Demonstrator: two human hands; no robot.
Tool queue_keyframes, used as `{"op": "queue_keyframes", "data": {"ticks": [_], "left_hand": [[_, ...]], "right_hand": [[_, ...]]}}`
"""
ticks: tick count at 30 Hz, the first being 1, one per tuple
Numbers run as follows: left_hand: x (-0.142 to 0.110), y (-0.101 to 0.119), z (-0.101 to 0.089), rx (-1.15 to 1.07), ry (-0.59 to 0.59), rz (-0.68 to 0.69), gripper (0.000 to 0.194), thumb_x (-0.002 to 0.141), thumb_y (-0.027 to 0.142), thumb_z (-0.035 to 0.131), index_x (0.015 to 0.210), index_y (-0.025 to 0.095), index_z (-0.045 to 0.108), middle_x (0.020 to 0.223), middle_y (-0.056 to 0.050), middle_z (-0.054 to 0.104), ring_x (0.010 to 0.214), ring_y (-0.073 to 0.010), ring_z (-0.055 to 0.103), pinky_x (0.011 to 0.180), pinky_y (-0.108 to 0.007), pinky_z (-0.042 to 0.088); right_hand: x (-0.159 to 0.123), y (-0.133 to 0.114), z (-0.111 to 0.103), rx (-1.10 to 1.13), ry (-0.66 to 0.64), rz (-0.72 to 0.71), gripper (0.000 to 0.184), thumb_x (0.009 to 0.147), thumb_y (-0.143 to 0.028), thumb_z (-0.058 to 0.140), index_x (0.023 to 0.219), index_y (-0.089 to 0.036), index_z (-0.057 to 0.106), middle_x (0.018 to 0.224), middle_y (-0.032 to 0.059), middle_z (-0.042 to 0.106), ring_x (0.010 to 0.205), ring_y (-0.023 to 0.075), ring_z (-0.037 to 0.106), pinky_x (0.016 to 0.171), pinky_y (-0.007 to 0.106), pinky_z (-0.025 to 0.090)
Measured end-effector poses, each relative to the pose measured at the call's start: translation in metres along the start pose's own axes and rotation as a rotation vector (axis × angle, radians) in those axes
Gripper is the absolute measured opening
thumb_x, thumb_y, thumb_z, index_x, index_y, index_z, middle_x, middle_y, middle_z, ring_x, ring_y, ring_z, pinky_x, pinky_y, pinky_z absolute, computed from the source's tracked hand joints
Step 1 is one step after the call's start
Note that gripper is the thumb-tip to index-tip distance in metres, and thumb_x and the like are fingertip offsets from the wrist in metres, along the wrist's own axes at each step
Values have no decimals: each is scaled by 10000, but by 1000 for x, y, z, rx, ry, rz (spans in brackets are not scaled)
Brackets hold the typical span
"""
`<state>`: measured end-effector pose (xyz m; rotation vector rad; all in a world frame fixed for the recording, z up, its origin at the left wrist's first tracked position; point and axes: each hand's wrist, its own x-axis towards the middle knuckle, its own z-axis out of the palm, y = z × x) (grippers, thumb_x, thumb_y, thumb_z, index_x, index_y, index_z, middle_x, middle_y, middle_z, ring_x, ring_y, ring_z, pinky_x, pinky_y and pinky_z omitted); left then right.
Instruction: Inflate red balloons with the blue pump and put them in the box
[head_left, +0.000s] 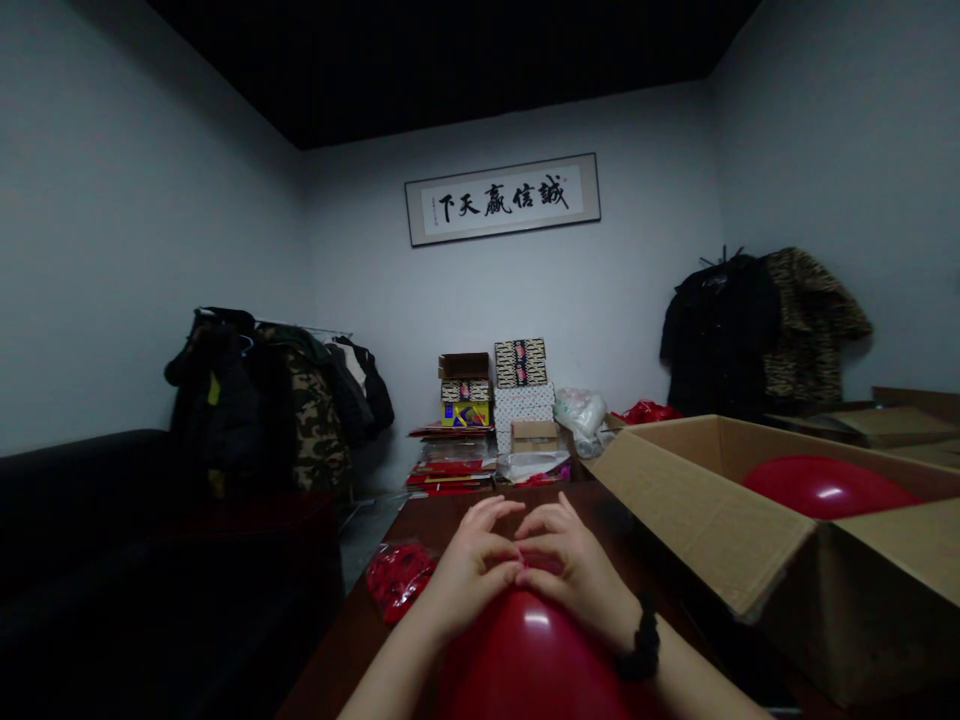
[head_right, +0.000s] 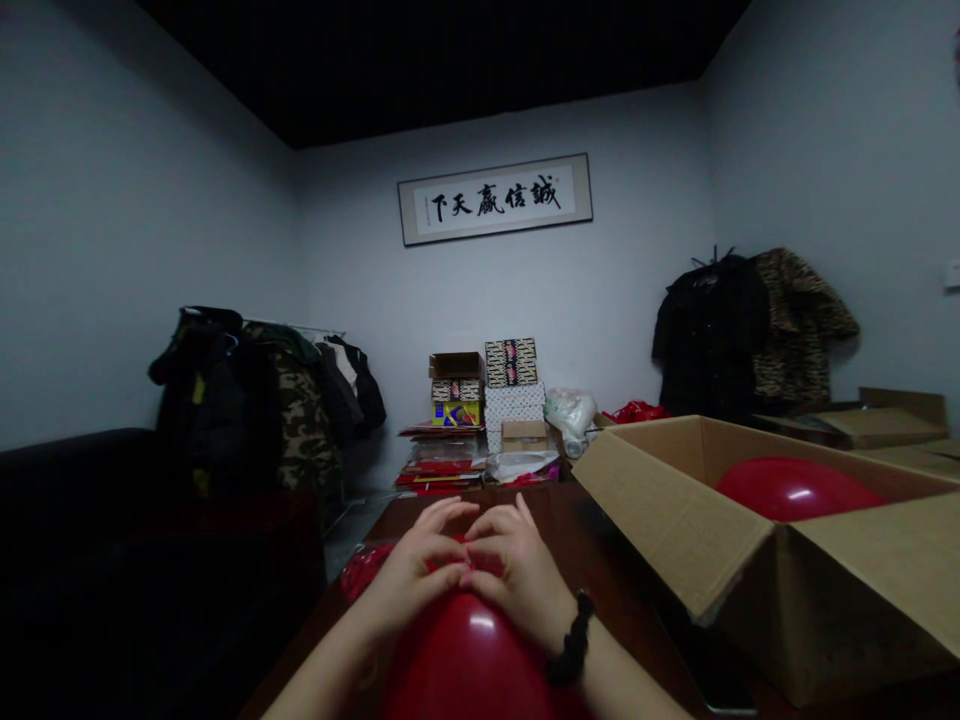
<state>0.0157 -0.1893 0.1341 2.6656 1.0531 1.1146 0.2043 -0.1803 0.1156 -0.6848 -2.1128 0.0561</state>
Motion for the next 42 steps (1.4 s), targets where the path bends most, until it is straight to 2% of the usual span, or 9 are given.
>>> {"op": "queue_keyframes", "data": {"ticks": [4,8,12,19,25,29,35,38,42], "left_hand": [[2,7,-3,38,-36,-19,170,777,175,589,785,262,735,1292,-34,570,1269,-256,391,1047,-517,325],[4,21,-4,229,-12,-20,185,759,138,590,774,270,718,1279,-23,588,1278,-277,380,1069,-635,170],[2,25,0,373,33,61,151,761,153,594,763,256,704,1267,-28,598,1272,-280,390,1070,-664,68],[-5,20,8,427,114,25,77,718,156,645,690,226,658,1225,-47,614,1237,-308,419,1051,-677,121],[-17,25,18,446,331,-47,148,760,137,585,858,234,637,1238,-87,566,1221,-286,434,1057,-635,198],[-22,27,24,432,340,-36,141,762,125,578,806,242,643,1203,-69,587,1214,-296,438,1052,-651,191],[-24,26,27,367,317,-57,140,749,153,608,837,251,656,1165,-64,593,1185,-290,455,1050,-639,218],[-26,22,26,387,346,-85,116,765,170,601,827,249,660,1150,-65,606,1164,-288,468,1041,-657,205],[-27,16,24,426,352,-108,78,768,189,611,743,242,663,1144,-62,626,1164,-298,466,1032,-676,185]], "right_hand": [[-4,1,5,-95,55,-48,67,825,-319,606,860,-302,660,923,-13,649,973,183,554,1094,590,143],[-8,3,15,-181,148,-48,62,831,-261,593,857,-286,644,887,-13,665,966,190,547,1078,624,163],[-12,5,21,-235,166,-80,75,842,-230,572,864,-272,631,867,-20,671,963,185,545,1084,627,165],[-16,7,23,-221,164,-98,111,829,-168,545,859,-257,605,867,-19,671,990,182,542,1086,589,206],[-13,7,24,-202,198,-79,145,785,-147,555,872,-259,584,885,-4,657,1005,207,534,1065,597,233],[-12,6,26,-231,185,-89,148,773,-124,552,849,-251,566,879,-11,647,1028,209,511,1080,588,215],[-10,-2,30,-255,168,-118,162,748,-100,545,819,-243,570,878,-6,641,1007,207,512,1092,580,217],[-10,-4,32,-253,205,-143,176,761,-104,552,863,-243,587,882,-3,647,1013,207,514,1090,575,243],[-12,-4,36,-249,234,-174,175,773,-101,554,870,-237,608,991,21,648,1055,210,507,1055,554,328]]}}
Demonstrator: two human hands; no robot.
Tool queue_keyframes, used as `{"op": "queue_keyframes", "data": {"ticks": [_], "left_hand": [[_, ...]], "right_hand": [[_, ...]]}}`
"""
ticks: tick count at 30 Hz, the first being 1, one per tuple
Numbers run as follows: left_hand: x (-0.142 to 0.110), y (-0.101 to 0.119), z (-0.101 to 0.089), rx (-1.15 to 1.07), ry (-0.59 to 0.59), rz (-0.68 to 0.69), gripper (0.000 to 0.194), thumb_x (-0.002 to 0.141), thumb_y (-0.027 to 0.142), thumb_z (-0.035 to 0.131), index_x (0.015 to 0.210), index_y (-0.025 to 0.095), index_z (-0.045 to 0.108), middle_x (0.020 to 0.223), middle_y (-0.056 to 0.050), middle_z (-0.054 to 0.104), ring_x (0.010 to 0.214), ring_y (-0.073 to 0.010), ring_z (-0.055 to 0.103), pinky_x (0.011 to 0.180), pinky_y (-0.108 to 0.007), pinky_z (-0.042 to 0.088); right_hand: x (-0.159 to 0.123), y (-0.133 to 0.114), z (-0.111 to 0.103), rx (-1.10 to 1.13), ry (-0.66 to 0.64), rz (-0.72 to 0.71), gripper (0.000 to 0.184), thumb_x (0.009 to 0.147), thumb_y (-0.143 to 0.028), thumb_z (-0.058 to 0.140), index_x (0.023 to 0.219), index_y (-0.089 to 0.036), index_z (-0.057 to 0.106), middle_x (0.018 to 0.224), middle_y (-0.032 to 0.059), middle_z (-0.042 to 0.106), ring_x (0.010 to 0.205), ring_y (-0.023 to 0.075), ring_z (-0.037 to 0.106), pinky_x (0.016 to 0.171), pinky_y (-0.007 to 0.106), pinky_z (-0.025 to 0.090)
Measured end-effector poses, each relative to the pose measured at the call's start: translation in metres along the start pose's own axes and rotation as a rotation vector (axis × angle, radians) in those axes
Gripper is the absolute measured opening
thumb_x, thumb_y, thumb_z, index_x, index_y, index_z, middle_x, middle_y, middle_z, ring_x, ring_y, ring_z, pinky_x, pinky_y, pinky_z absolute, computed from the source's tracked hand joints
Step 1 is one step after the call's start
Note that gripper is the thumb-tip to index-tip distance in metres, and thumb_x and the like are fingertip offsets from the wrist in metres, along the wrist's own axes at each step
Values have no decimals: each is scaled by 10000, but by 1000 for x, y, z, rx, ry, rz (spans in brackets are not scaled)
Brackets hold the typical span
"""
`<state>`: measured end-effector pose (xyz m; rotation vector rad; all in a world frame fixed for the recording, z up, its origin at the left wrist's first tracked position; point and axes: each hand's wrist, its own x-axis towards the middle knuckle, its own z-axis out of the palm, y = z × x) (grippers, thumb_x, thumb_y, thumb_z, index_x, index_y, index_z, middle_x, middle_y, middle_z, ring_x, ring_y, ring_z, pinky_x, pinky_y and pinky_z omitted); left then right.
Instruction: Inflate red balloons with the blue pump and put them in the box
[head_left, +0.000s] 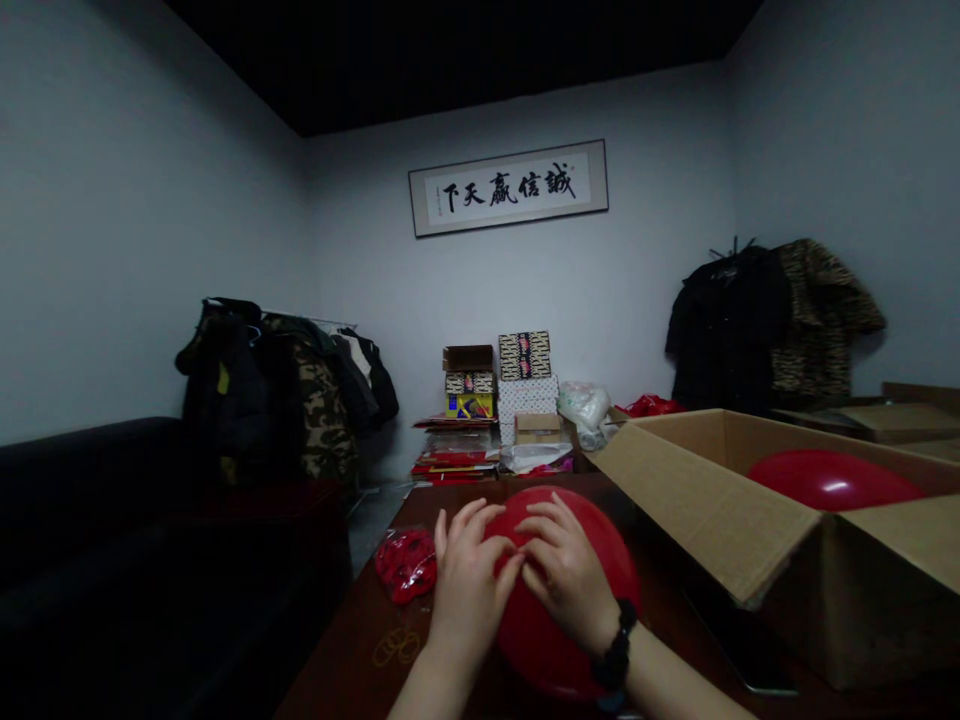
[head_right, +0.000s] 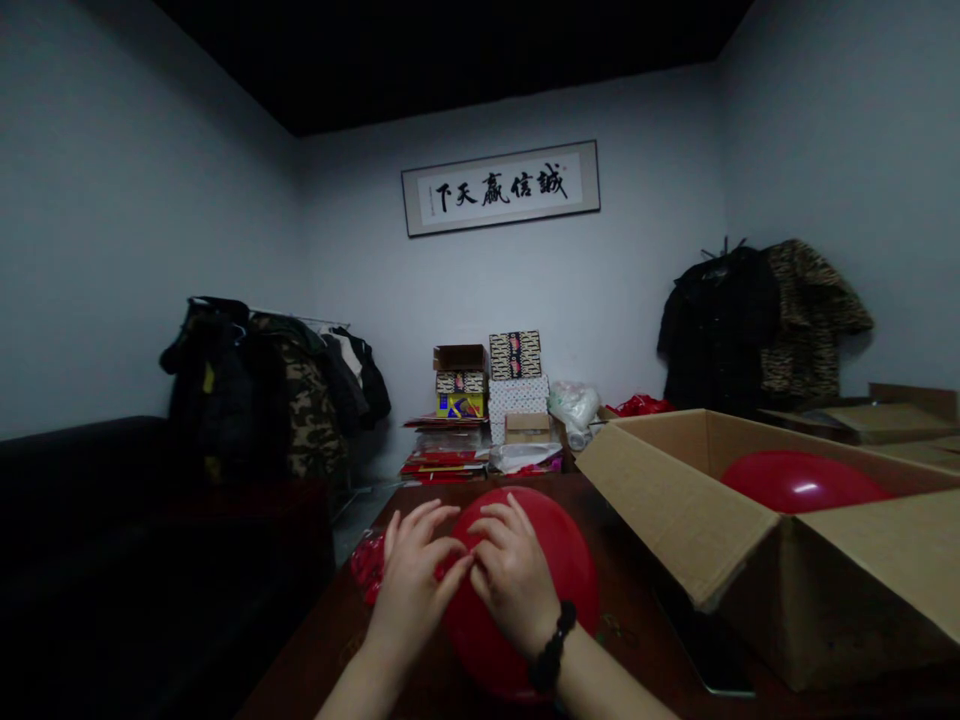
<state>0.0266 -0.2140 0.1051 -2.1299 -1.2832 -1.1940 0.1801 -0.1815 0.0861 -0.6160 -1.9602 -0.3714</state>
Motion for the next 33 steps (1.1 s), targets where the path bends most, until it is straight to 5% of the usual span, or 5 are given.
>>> {"op": "queue_keyframes", "data": {"ticks": [9,15,19,25,33], "left_hand": [[3,-3,-4,-25,-148,-65,103,704,137,643,660,231,648,1176,-46,646,1175,-305,478,1006,-686,213],[0,0,-1,-116,-57,-116,152,683,88,608,651,233,641,1182,-46,640,1173,-304,474,1009,-670,232],[-1,-2,4,-365,30,-265,120,697,127,580,646,215,645,1160,-77,631,1130,-278,516,994,-542,356],[-4,-8,10,-855,-138,-413,107,705,210,573,608,173,602,1114,-122,603,1041,-266,576,906,-408,444],[-8,-18,2,-166,196,-348,127,657,129,594,566,201,541,947,-64,603,1005,-272,525,965,-504,333]], "right_hand": [[-3,-4,4,-22,-32,-24,146,789,-94,555,832,-221,613,1035,21,648,1069,207,493,1035,529,373],[-2,-6,4,-15,-25,-26,118,818,-120,536,834,-206,615,1015,34,655,1062,199,500,1030,512,386],[-3,-6,6,-27,-31,-19,127,794,-116,559,855,-208,620,1049,33,649,1097,206,486,1058,535,337],[-6,0,12,-17,-22,-2,112,789,-120,573,810,-225,606,1042,15,638,1112,214,473,1071,549,290],[-14,2,10,92,-36,-30,134,816,-152,549,881,-254,606,1151,35,564,1188,226,412,1052,543,305]]}}
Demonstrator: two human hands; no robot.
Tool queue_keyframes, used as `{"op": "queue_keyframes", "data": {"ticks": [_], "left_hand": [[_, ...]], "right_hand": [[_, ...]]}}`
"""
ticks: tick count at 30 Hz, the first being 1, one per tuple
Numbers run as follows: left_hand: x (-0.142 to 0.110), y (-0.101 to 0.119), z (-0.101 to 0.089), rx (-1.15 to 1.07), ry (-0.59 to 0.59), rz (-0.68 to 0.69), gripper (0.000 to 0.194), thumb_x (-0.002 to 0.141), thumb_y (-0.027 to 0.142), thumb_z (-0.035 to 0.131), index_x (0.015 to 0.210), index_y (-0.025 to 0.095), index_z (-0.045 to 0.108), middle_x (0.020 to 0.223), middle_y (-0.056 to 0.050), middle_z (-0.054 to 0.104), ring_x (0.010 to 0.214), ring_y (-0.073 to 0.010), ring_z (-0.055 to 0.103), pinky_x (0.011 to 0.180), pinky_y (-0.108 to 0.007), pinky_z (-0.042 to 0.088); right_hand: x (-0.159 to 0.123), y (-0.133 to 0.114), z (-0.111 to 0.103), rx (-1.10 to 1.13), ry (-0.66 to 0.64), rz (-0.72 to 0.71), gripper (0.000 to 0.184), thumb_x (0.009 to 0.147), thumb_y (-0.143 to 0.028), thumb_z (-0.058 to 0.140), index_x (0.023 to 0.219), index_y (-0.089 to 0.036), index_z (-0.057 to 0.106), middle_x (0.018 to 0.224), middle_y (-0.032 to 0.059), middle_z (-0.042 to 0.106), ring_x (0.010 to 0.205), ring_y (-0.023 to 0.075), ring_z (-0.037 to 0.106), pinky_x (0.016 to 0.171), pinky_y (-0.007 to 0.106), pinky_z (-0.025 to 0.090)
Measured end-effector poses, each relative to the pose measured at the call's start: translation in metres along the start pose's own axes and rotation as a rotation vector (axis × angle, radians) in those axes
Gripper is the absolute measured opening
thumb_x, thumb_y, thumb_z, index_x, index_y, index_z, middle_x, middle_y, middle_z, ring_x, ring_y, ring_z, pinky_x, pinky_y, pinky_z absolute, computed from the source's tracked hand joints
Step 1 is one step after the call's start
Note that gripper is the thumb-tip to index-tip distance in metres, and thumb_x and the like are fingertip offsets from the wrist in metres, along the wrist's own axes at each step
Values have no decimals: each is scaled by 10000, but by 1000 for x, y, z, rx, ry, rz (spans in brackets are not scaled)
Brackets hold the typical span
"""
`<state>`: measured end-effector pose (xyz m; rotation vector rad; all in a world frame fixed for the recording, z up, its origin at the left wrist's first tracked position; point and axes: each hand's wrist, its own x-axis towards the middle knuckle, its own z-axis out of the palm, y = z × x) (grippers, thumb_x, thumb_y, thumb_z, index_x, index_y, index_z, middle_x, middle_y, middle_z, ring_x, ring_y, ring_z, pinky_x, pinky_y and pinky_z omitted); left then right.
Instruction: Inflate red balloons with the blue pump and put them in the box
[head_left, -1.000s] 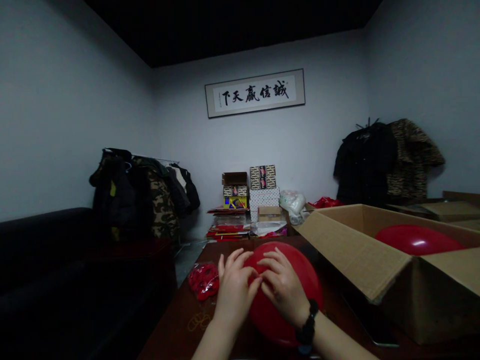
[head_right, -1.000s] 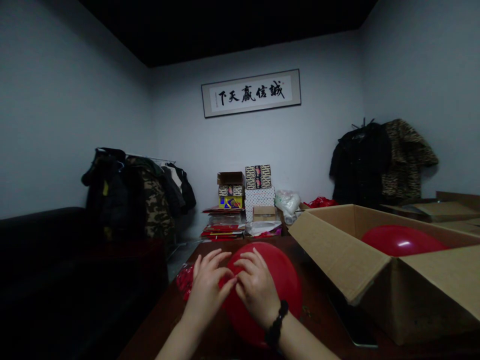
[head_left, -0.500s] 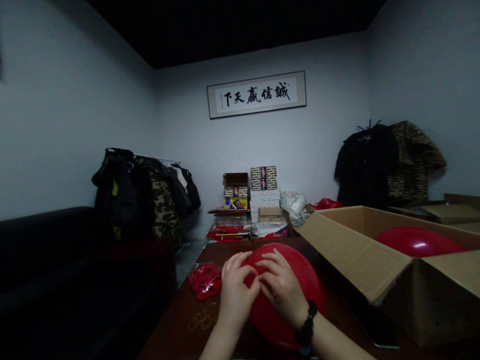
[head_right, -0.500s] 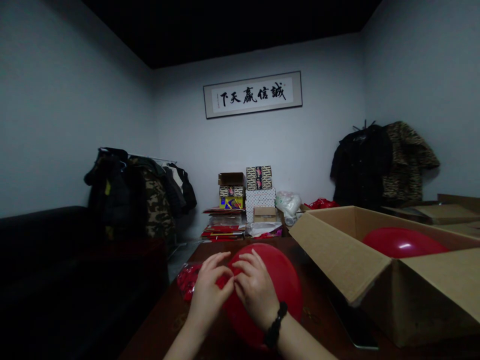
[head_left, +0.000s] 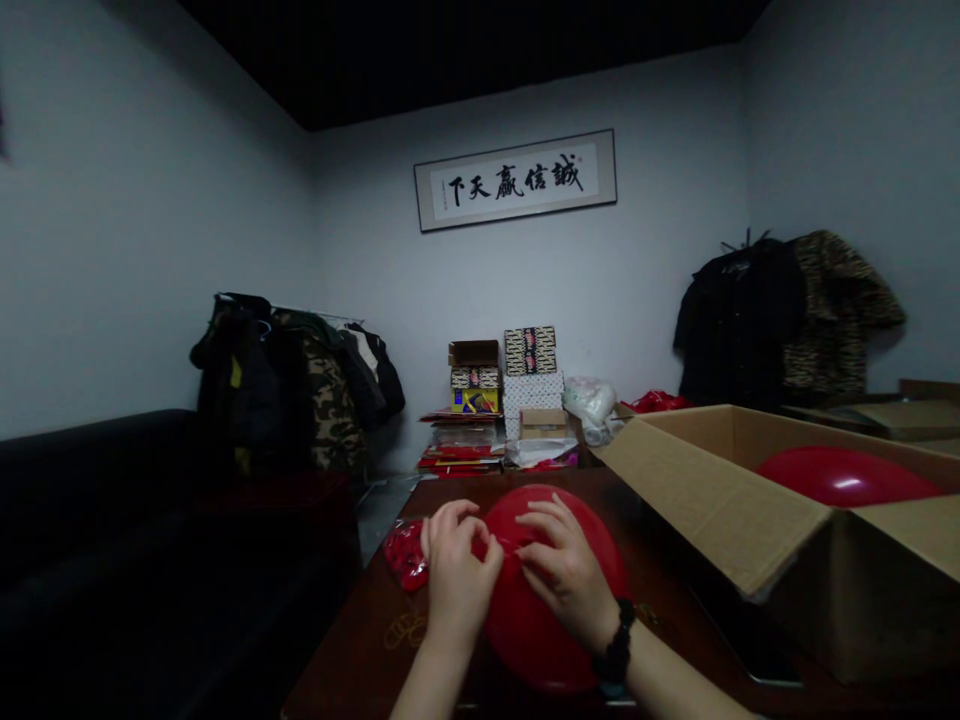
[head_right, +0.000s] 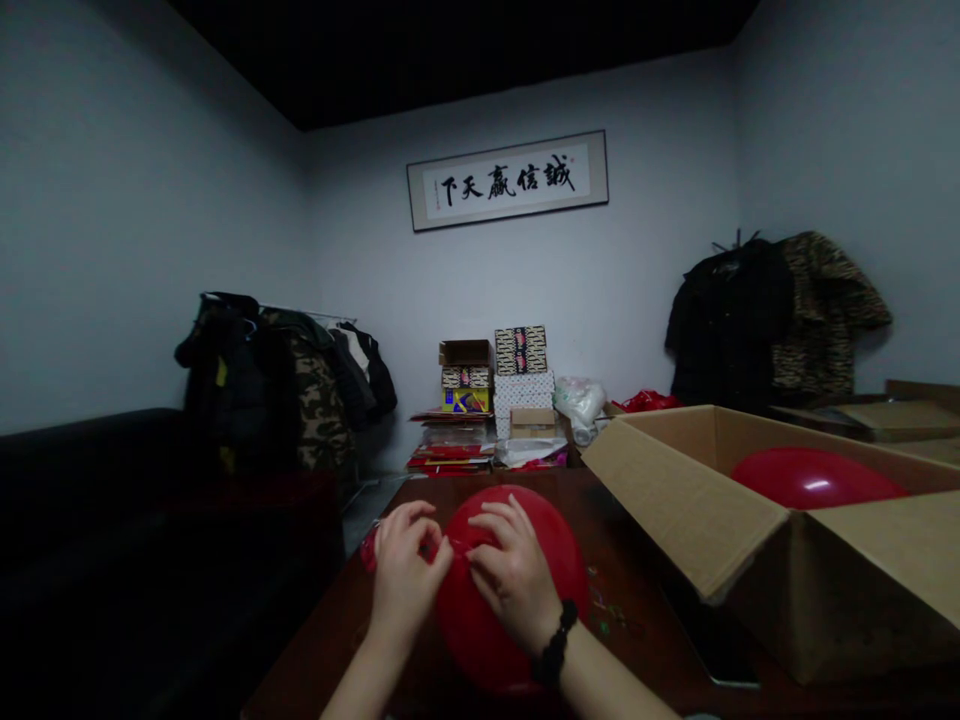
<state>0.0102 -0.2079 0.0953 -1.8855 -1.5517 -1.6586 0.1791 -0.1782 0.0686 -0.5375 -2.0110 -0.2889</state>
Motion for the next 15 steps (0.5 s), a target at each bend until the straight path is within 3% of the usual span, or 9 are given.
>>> {"op": "queue_keyframes", "data": {"ticks": [3,6,8,11,13,15], "left_hand": [[3,-15,3,-76,134,-110,135,710,247,616,595,193,571,952,-85,601,1004,-281,531,958,-504,341],[2,-25,12,-430,158,-320,274,786,378,552,629,167,627,954,-116,630,929,-261,582,890,-454,419],[0,-23,15,-625,152,-391,325,818,411,515,689,154,666,1038,-133,640,975,-258,589,889,-426,436],[-4,-12,11,-627,29,-261,315,816,426,539,726,178,711,1089,-122,647,1055,-262,560,956,-427,397],[-4,-6,6,-534,-76,-111,267,792,428,580,741,216,734,1075,-102,659,1081,-267,537,987,-441,368],[-4,-6,4,-459,-105,-64,239,757,432,624,696,228,732,1005,-91,673,1035,-266,548,970,-437,381]], "right_hand": [[-4,-5,0,148,42,39,153,808,-161,560,905,-265,617,1111,37,571,1158,218,439,1030,510,341],[-5,-8,3,331,178,226,90,805,-207,594,831,-275,647,1038,33,591,1093,206,489,986,454,386],[-4,-8,8,457,263,380,53,795,-249,619,762,-264,657,1004,37,602,1038,198,528,947,413,414],[1,-4,15,559,271,524,85,780,-280,635,713,-238,666,962,47,618,940,183,584,879,362,460],[4,-2,16,564,226,543,90,770,-277,641,700,-233,676,944,46,626,906,179,600,849,345,476],[7,-1,14,556,179,529,78,752,-257,651,683,-239,681,935,40,632,909,180,597,855,345,470]]}}
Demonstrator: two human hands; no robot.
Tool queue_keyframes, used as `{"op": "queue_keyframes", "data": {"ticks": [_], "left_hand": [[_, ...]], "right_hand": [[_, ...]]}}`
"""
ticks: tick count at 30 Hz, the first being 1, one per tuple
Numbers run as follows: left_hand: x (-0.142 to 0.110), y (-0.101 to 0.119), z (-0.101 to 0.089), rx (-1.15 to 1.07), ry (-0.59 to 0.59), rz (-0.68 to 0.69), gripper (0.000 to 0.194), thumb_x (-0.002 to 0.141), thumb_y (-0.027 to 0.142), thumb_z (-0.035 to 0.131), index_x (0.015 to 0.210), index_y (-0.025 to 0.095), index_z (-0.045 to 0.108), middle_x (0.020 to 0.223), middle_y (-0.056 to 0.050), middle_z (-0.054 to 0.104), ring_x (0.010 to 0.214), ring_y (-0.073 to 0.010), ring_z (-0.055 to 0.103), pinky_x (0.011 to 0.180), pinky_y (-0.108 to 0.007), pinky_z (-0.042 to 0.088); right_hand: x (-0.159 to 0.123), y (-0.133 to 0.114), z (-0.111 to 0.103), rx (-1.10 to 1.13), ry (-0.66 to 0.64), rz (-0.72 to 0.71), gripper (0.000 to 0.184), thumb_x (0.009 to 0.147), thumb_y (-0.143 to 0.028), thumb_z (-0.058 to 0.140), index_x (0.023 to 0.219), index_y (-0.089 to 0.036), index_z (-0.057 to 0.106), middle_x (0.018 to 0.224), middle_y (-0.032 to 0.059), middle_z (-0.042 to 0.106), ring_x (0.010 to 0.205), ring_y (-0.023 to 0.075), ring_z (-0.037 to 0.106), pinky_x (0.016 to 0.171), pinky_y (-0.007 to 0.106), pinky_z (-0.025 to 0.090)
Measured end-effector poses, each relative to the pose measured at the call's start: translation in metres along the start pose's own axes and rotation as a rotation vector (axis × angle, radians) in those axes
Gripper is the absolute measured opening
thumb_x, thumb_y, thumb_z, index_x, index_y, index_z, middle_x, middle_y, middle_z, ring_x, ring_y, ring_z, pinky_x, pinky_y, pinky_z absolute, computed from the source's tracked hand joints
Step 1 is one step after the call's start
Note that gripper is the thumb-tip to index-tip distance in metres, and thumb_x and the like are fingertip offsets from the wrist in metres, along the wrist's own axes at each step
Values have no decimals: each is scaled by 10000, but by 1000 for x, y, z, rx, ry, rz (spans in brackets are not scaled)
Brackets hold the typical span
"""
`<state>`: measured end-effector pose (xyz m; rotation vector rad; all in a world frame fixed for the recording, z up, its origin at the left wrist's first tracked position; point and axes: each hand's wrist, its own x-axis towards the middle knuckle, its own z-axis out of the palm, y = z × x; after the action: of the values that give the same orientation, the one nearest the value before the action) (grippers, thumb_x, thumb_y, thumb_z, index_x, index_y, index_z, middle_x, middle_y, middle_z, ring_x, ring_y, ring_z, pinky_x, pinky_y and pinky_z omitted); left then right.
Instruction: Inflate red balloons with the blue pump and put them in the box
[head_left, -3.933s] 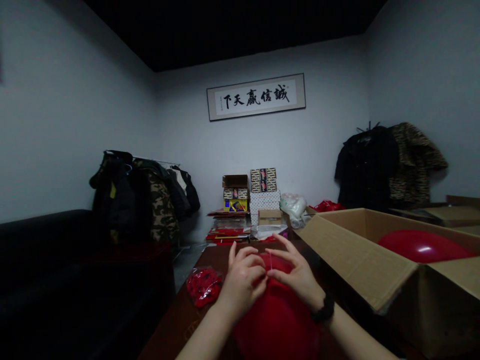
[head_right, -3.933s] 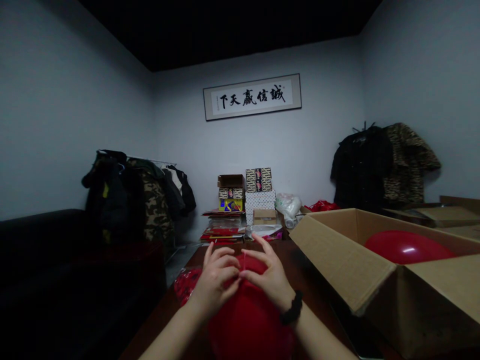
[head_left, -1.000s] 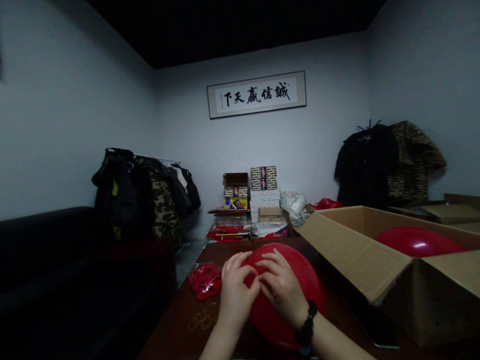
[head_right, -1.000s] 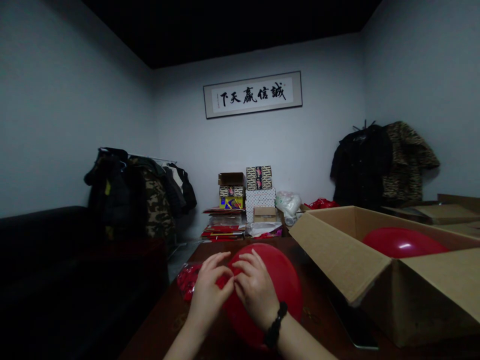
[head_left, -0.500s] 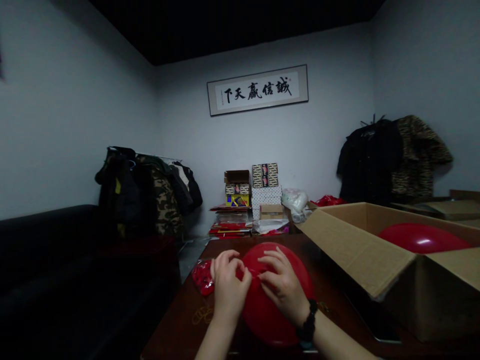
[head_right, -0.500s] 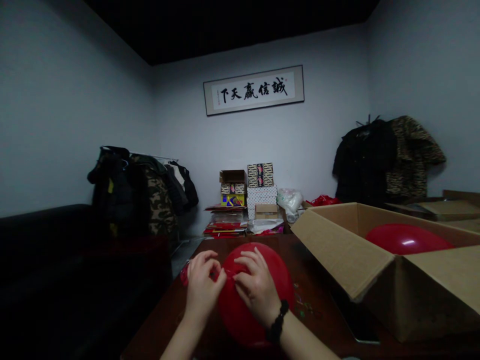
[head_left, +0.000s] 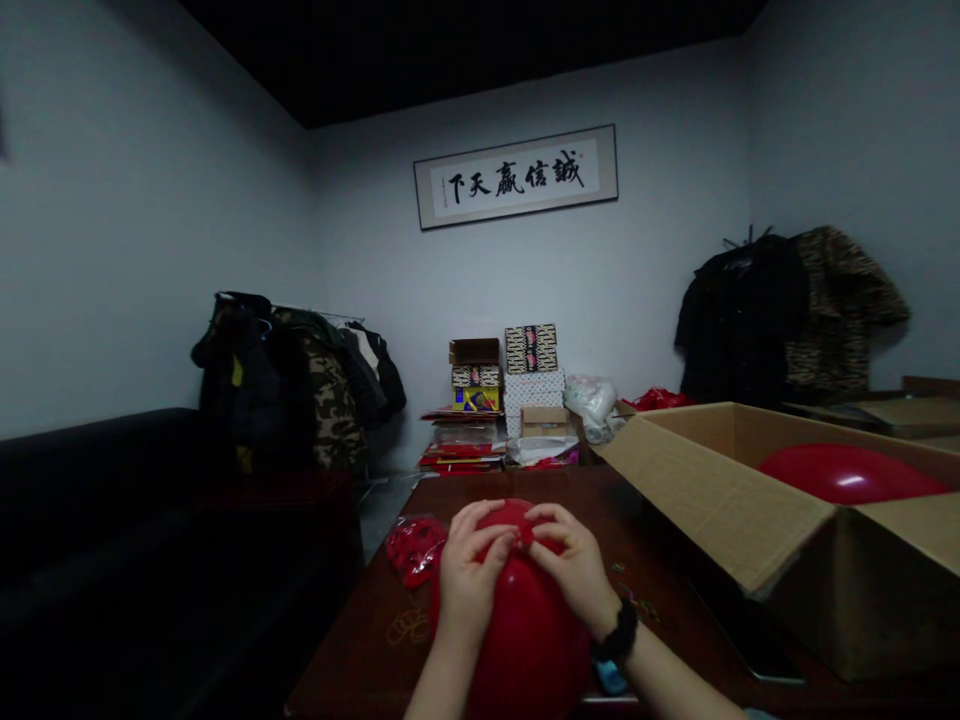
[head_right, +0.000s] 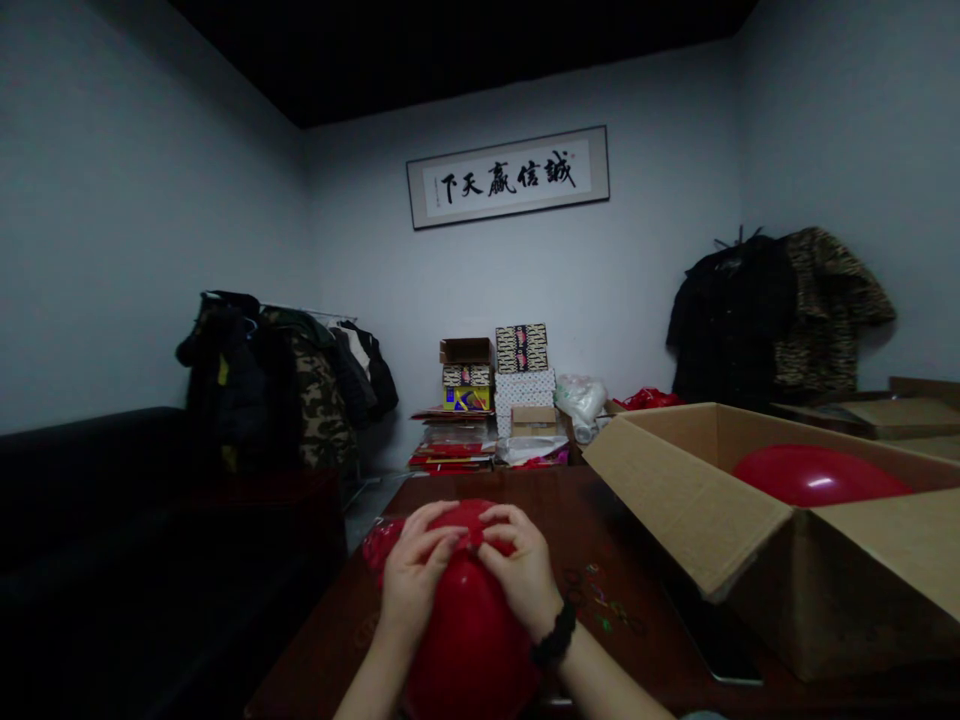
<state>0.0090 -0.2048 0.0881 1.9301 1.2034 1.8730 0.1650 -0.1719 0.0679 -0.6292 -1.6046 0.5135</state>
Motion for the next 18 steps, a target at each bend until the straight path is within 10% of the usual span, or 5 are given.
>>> {"op": "queue_keyframes", "data": {"ticks": [8,13,18], "left_hand": [[6,-19,1,-370,106,-293,408,807,501,529,738,146,716,1048,-133,671,1014,-255,589,926,-391,429],[7,-5,-7,-8,-284,-47,285,714,454,670,892,244,745,1260,-109,587,1171,-301,497,1018,-484,353],[9,8,-11,380,-395,170,295,640,319,761,931,286,726,1291,-82,568,1207,-310,450,1035,-547,309]], "right_hand": [[0,-7,-3,-113,-123,-50,115,740,-164,629,674,-252,664,918,15,637,930,169,564,870,342,425],[2,-5,-5,-171,-142,-60,152,725,-111,624,661,-249,635,923,-9,639,937,160,566,996,423,335],[1,-10,-11,-495,-254,-269,84,755,-189,648,731,-268,635,985,-25,630,1037,180,517,1089,544,145]]}}
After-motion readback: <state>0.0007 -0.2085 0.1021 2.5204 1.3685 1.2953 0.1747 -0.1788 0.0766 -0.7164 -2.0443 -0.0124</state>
